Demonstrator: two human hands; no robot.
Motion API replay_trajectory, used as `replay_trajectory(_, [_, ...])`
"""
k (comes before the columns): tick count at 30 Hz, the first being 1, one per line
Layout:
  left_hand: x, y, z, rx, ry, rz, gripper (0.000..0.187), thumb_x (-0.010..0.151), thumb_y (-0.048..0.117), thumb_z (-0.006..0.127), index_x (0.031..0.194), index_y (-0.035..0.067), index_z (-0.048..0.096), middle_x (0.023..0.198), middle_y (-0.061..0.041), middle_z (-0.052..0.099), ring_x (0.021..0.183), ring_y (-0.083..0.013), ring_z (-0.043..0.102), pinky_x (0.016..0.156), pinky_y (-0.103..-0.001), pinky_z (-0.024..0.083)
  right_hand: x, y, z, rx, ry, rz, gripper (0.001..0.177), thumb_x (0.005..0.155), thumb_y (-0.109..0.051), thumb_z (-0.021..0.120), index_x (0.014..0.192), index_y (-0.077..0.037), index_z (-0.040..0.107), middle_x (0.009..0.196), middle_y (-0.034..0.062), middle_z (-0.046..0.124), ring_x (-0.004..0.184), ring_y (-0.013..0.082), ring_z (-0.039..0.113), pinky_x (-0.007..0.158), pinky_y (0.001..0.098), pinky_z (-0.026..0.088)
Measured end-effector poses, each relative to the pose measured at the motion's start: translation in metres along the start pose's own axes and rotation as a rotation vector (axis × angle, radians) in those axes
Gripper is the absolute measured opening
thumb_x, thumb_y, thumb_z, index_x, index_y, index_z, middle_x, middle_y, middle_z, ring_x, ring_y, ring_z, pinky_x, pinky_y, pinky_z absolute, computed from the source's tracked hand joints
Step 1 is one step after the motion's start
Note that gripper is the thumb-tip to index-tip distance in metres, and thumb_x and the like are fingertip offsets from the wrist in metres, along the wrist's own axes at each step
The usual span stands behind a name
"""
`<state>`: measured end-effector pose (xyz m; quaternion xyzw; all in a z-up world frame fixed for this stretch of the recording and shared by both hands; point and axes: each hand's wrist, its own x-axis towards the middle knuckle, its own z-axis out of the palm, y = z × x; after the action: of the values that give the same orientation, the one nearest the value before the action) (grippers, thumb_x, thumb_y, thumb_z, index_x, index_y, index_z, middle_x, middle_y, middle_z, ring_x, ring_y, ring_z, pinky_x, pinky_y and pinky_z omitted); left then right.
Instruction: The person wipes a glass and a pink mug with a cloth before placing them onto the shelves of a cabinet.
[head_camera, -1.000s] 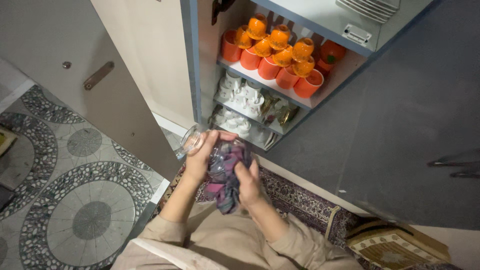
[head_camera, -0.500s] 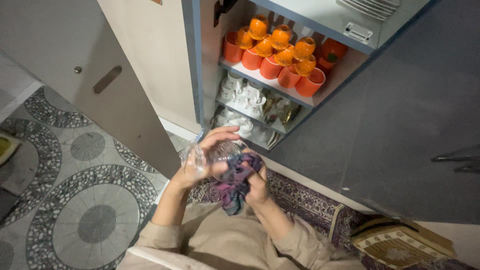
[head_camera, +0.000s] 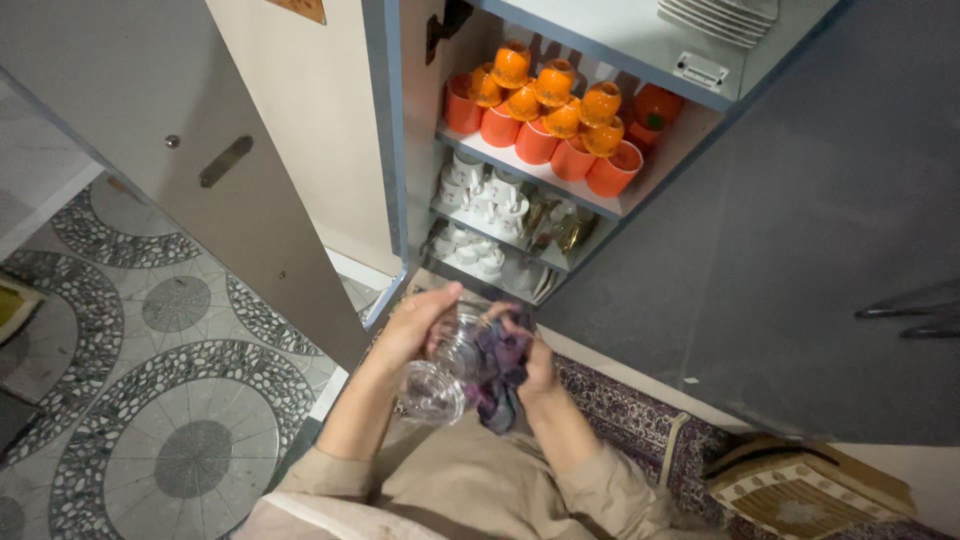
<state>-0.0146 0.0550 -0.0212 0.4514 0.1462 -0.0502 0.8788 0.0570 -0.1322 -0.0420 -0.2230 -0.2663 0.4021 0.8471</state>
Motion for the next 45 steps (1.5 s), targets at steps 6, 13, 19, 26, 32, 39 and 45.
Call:
replay_trajectory(6, [-0.004, 0.014, -0.001, 0.293, 0.374, 0.384, 0.052, 0.101, 0.041, 0.067, 0.060, 0.013, 0.053, 0.052, 0.008, 0.043, 0.044, -0.0063, 0.037, 0.042, -0.029, 0.031, 0.028, -0.030, 0.024, -0.288, 1.012, -0.006, 0.032, 0.095, -0.021, 0.071, 0.111, -0.005, 0.048, 0.104, 0.0117, 0.071, 0.094, 0.0245, 0.071, 0.083, 0.0388, 0.062])
replay_trajectory(13, [-0.017, 0.037, 0.023, 1.141, 0.798, 0.655, 0.045, 0.095, 0.042, 0.068, 0.068, 0.006, 0.067, 0.056, -0.017, 0.057, 0.051, -0.0375, 0.057, 0.050, -0.046, 0.043, 0.033, -0.004, 0.080, -1.593, 0.240, -0.252, 0.077, 0.087, -0.017, 0.073, 0.153, 0.001, 0.037, 0.153, 0.0260, 0.049, 0.142, 0.0373, 0.050, 0.118, 0.0531, 0.042])
replay_trajectory(19, [-0.019, 0.033, 0.034, 1.258, 0.657, 0.852, 0.045, 0.096, 0.037, 0.068, 0.065, 0.005, 0.063, 0.061, -0.017, 0.059, 0.057, -0.0393, 0.060, 0.052, -0.047, 0.044, 0.042, 0.036, 0.088, -2.168, 0.328, 0.109, 0.105, 0.075, -0.013, 0.077, 0.157, 0.011, 0.017, 0.156, 0.0458, 0.036, 0.111, 0.0472, 0.061, 0.091, 0.0459, 0.055])
replay_trajectory(26, [-0.014, 0.033, 0.030, 1.105, 0.514, 1.063, 0.037, 0.096, 0.023, 0.069, 0.064, 0.005, 0.064, 0.058, -0.014, 0.057, 0.052, -0.0336, 0.057, 0.052, -0.044, 0.040, 0.044, 0.023, 0.035, -1.571, 0.527, 0.190, 0.072, 0.070, -0.022, 0.090, 0.126, 0.003, 0.052, 0.100, 0.0229, 0.074, 0.093, 0.0371, 0.073, 0.077, 0.0419, 0.059])
replay_trajectory(32, [-0.005, 0.034, 0.029, 1.104, 0.274, 1.006, 0.037, 0.097, 0.023, 0.068, 0.065, 0.003, 0.063, 0.060, -0.015, 0.057, 0.055, -0.0336, 0.058, 0.052, -0.043, 0.041, 0.020, 0.047, -0.008, -0.507, 0.367, 0.306, 0.053, 0.077, -0.008, 0.078, 0.126, 0.007, 0.063, 0.107, 0.0111, 0.074, 0.094, 0.0199, 0.073, 0.081, 0.0321, 0.061])
replay_trajectory(39, [0.000, 0.019, 0.054, 1.495, 0.627, 0.951, 0.043, 0.100, 0.027, 0.065, 0.063, 0.005, 0.065, 0.061, -0.016, 0.062, 0.053, -0.0350, 0.060, 0.055, -0.045, 0.048, 0.040, 0.043, 0.040, -1.843, 0.558, 0.026, 0.078, 0.088, -0.023, 0.071, 0.150, 0.001, 0.029, 0.125, 0.0318, 0.062, 0.108, 0.0483, 0.066, 0.086, 0.0484, 0.056])
replay_trajectory(45, [0.004, 0.022, 0.035, 1.457, 0.488, 1.037, 0.038, 0.096, 0.026, 0.067, 0.063, 0.008, 0.066, 0.058, -0.015, 0.061, 0.051, -0.0337, 0.060, 0.053, -0.044, 0.047, 0.042, 0.035, 0.036, -1.777, 0.572, -0.065, 0.086, 0.077, -0.023, 0.080, 0.143, 0.002, 0.031, 0.118, 0.0323, 0.064, 0.100, 0.0470, 0.068, 0.084, 0.0476, 0.057])
